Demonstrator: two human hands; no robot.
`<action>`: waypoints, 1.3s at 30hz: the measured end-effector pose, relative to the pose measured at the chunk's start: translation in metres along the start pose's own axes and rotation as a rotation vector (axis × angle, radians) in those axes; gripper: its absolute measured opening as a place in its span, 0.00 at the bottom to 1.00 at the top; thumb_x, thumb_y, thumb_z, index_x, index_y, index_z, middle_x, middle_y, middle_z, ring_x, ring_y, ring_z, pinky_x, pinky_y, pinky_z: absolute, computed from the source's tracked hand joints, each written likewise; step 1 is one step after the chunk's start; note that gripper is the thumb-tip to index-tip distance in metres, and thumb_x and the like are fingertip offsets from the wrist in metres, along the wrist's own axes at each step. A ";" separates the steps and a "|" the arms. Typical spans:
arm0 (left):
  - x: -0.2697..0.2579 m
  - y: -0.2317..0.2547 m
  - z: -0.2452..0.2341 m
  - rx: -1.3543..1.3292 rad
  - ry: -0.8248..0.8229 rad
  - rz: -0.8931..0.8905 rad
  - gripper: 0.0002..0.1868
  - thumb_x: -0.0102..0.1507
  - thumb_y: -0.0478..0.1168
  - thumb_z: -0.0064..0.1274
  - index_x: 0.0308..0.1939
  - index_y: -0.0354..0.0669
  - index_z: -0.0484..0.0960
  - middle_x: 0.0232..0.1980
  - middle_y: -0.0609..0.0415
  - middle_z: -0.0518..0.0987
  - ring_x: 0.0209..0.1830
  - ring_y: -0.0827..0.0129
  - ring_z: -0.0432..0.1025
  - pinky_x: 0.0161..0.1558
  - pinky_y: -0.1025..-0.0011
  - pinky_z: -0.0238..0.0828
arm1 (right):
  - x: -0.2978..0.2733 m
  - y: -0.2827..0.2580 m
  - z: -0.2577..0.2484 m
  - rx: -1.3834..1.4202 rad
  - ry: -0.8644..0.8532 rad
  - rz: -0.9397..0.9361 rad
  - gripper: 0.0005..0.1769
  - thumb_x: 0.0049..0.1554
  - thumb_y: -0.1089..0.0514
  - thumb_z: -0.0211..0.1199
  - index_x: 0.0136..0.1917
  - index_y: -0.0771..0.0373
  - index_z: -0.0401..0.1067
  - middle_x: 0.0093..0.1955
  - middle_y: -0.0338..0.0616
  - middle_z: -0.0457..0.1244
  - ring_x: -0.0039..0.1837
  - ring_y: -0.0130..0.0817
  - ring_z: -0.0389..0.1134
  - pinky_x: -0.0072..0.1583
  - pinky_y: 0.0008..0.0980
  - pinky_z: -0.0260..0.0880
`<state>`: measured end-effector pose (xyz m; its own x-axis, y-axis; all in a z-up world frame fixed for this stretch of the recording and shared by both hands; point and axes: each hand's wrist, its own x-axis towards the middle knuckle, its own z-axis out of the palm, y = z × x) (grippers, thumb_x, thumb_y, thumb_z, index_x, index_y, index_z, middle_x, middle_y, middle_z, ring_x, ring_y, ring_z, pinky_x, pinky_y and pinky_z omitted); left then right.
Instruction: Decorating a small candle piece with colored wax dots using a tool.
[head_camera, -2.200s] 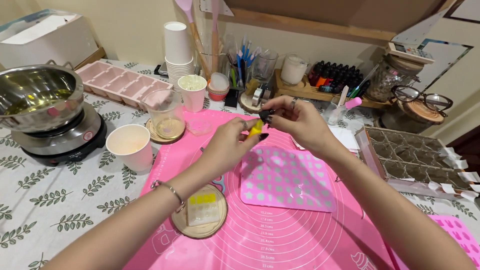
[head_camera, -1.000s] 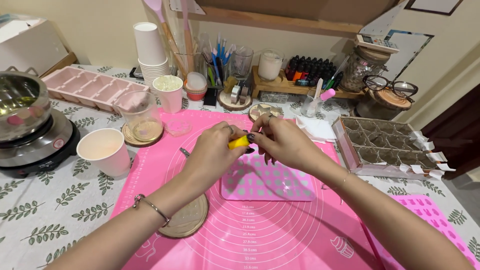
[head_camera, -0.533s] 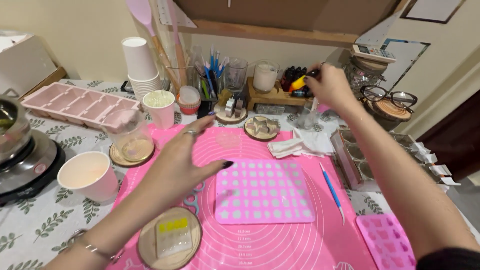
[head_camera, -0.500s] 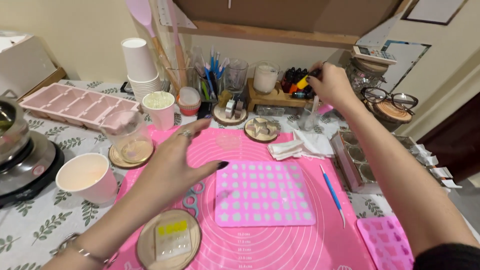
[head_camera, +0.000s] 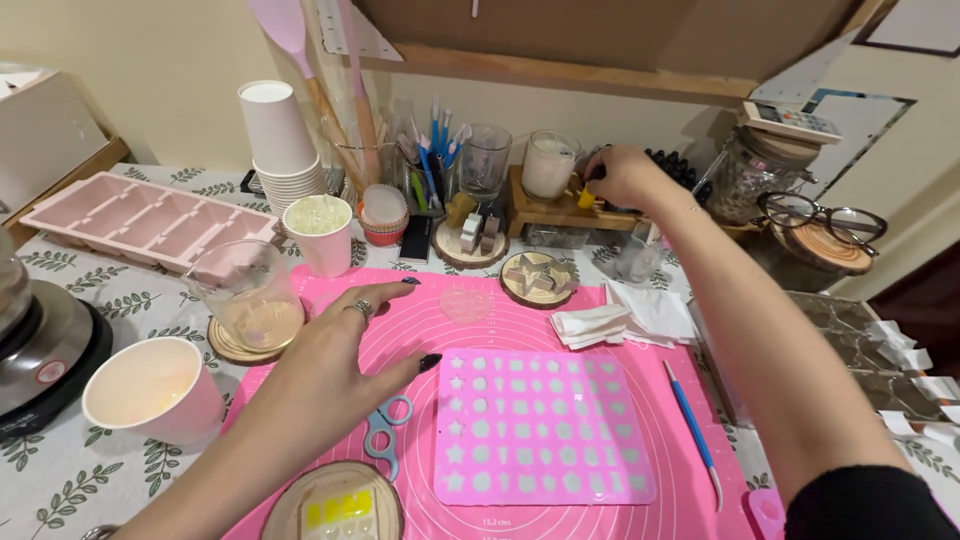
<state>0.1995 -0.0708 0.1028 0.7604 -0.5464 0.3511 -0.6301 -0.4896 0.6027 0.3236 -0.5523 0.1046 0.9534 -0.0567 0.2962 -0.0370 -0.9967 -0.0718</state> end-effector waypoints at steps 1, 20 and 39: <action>0.000 0.001 -0.001 0.000 -0.002 -0.001 0.39 0.53 0.48 0.66 0.66 0.43 0.74 0.59 0.40 0.78 0.59 0.55 0.75 0.58 0.59 0.70 | 0.001 -0.001 -0.001 0.001 -0.001 0.001 0.15 0.47 0.57 0.70 0.49 0.61 0.81 0.49 0.59 0.70 0.53 0.56 0.71 0.58 0.46 0.71; 0.004 0.002 0.001 -0.038 -0.008 -0.030 0.40 0.50 0.46 0.67 0.67 0.44 0.74 0.56 0.44 0.81 0.55 0.58 0.77 0.54 0.61 0.74 | -0.014 0.004 -0.041 0.058 -0.032 0.127 0.25 0.47 0.48 0.75 0.54 0.61 0.78 0.48 0.57 0.71 0.50 0.50 0.73 0.56 0.43 0.71; 0.015 0.019 0.002 -0.089 -0.031 -0.051 0.35 0.53 0.47 0.66 0.65 0.47 0.76 0.56 0.52 0.85 0.52 0.65 0.81 0.56 0.66 0.75 | -0.045 0.044 -0.005 -0.574 0.108 -0.175 0.11 0.42 0.56 0.72 0.42 0.52 0.83 0.59 0.47 0.64 0.67 0.50 0.58 0.70 0.44 0.59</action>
<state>0.1982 -0.0896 0.1178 0.7849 -0.5437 0.2971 -0.5734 -0.4556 0.6809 0.2775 -0.5940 0.0926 0.9252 0.1350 0.3547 -0.0670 -0.8619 0.5027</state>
